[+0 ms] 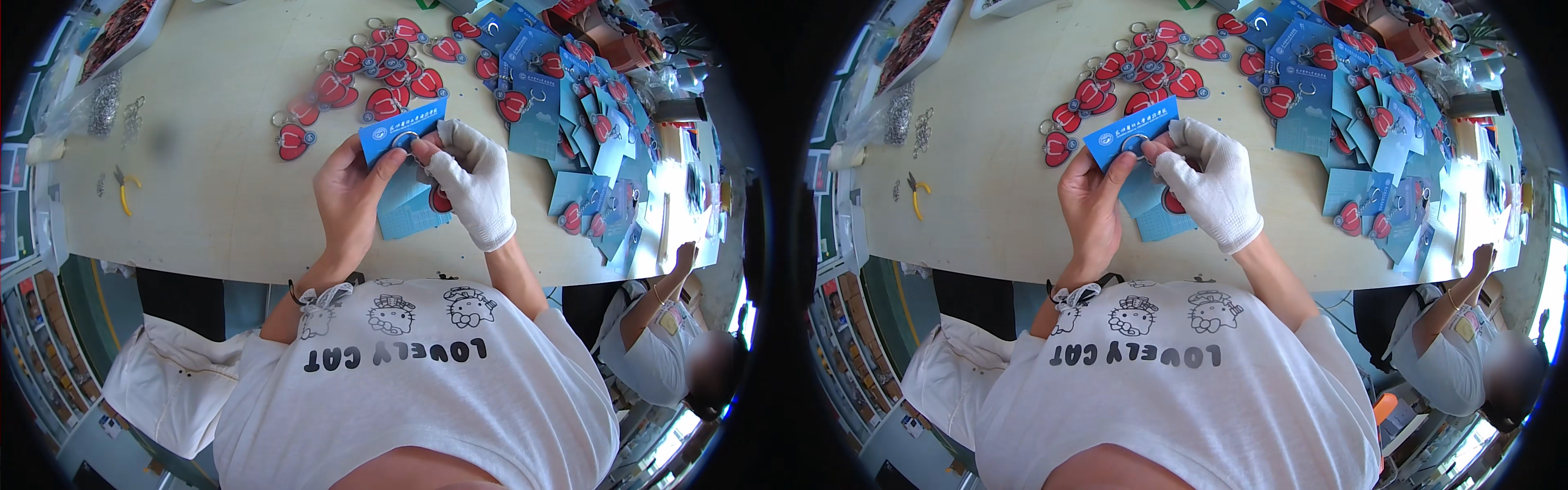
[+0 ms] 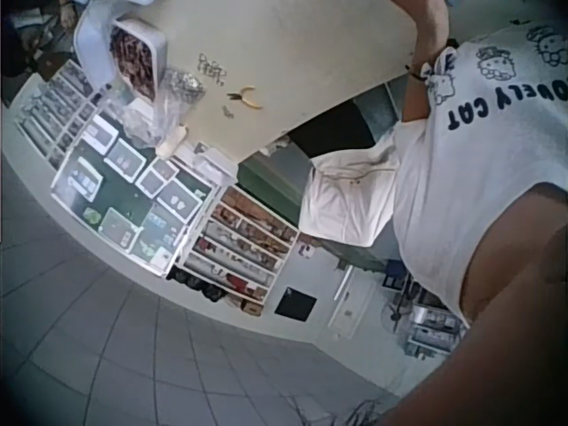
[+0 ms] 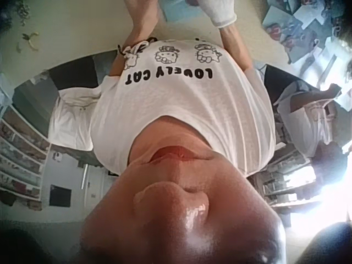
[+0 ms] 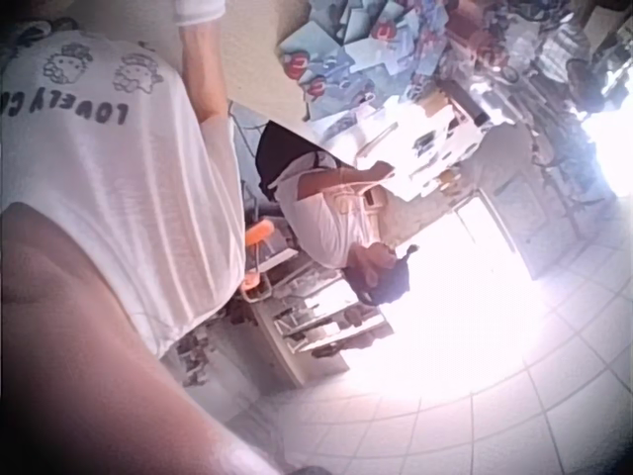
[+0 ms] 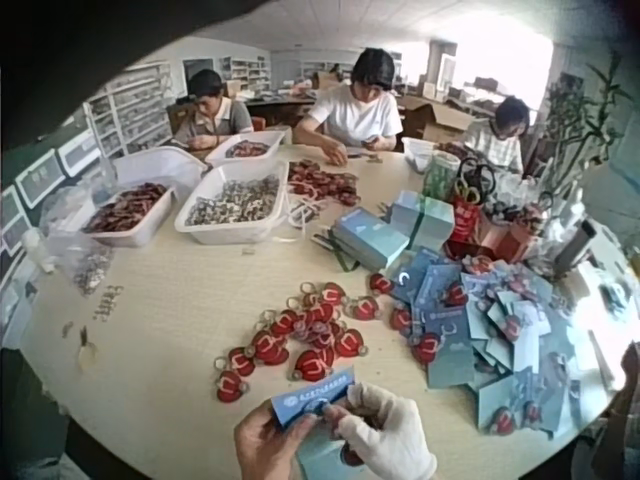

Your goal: The person assembles heart-shaped keychains by attaching red charms to blue cardboard backing cards. They pick up a charm and a card, thread the metal ring through the card's hole, and place the finished unit on a growing pile to the right. The process is repetitive and performed by hand.

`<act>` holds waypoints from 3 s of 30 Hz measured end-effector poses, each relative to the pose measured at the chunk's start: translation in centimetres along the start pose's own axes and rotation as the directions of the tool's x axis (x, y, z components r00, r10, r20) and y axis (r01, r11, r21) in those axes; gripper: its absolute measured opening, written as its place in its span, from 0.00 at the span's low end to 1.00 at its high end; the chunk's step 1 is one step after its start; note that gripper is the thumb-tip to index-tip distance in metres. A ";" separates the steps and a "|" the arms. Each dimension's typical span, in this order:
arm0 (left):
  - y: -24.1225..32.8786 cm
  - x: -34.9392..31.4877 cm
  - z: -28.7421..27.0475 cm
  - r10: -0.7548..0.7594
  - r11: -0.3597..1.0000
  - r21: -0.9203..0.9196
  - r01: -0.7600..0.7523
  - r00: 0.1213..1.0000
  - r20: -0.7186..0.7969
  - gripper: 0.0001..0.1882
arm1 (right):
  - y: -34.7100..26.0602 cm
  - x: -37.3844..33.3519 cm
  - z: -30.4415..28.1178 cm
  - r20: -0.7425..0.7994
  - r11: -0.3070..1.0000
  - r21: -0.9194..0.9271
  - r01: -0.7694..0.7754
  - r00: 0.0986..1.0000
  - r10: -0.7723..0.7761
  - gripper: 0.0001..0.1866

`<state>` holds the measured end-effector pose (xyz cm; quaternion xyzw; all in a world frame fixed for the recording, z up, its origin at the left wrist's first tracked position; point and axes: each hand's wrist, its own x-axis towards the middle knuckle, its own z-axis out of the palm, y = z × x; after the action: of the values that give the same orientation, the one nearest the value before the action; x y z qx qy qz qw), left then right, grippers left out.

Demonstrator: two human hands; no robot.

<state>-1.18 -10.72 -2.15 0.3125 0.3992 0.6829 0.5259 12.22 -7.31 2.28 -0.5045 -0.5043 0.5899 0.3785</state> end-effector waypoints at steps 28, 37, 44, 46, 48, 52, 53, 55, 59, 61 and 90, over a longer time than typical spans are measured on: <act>0.9 0.5 0.8 0.383 0.915 0.107 -0.390 0.920 0.077 0.09 | 0.2 0.0 0.3 0.046 0.995 -0.101 -0.025 0.999 0.030 0.13; 0.8 0.7 -0.5 0.615 0.659 0.389 -0.644 0.759 0.216 0.14 | 0.6 1.9 -2.3 0.091 0.807 -0.198 0.556 0.830 -0.550 0.19; 1.6 1.5 -1.2 0.401 0.856 0.261 -0.447 0.891 0.211 0.08 | 1.5 0.5 -3.7 0.071 0.953 0.097 0.288 0.953 -0.295 0.11; 1.9 2.8 -2.3 0.277 0.881 0.314 -0.353 0.924 0.262 0.11 | 3.1 0.6 -7.1 -0.119 0.929 0.019 0.370 0.923 -0.365 0.12; 1.9 4.8 -4.3 0.213 0.768 0.582 -0.266 0.964 0.160 0.16 | 3.9 1.2 -11.8 -0.432 0.920 -0.031 0.392 0.824 -0.366 0.11; 1.2 9.7 -8.3 0.285 0.383 0.876 -0.293 0.940 0.189 0.19 | 1.4 2.6 -19.4 -0.815 0.853 -0.012 0.523 0.489 -0.312 0.14; 0.8 10.8 -8.7 0.327 0.261 0.906 -0.332 0.914 0.241 0.20 | 1.9 2.7 -22.6 -0.830 0.899 -0.144 0.414 0.444 -0.337 0.12; -0.1 12.8 -8.3 0.285 0.140 0.932 -0.334 0.915 0.285 0.22 | 2.5 2.7 -27.5 -0.749 0.827 -0.558 0.074 0.385 -0.540 0.17; -1.3 16.4 -7.2 0.179 -0.106 0.938 -0.331 0.921 0.346 0.22 | 3.2 3.5 -26.6 -0.369 0.157 -0.623 -0.767 0.111 -0.923 0.27; -2.6 17.8 -7.9 0.240 -0.121 0.928 -0.352 0.897 0.371 0.17 | 1.5 2.7 -23.2 -0.376 0.175 -0.778 -0.604 0.224 -0.899 0.31; 3.7 5.4 0.4 0.119 0.750 0.509 -0.421 0.844 0.522 0.12 | 2.3 2.6 -1.8 -0.014 0.943 0.102 0.318 0.948 -0.318 0.08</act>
<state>-3.88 -5.91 1.32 0.6719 0.4095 0.4953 0.3682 13.56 -4.92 -0.52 -0.3955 -0.5484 0.5471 0.4935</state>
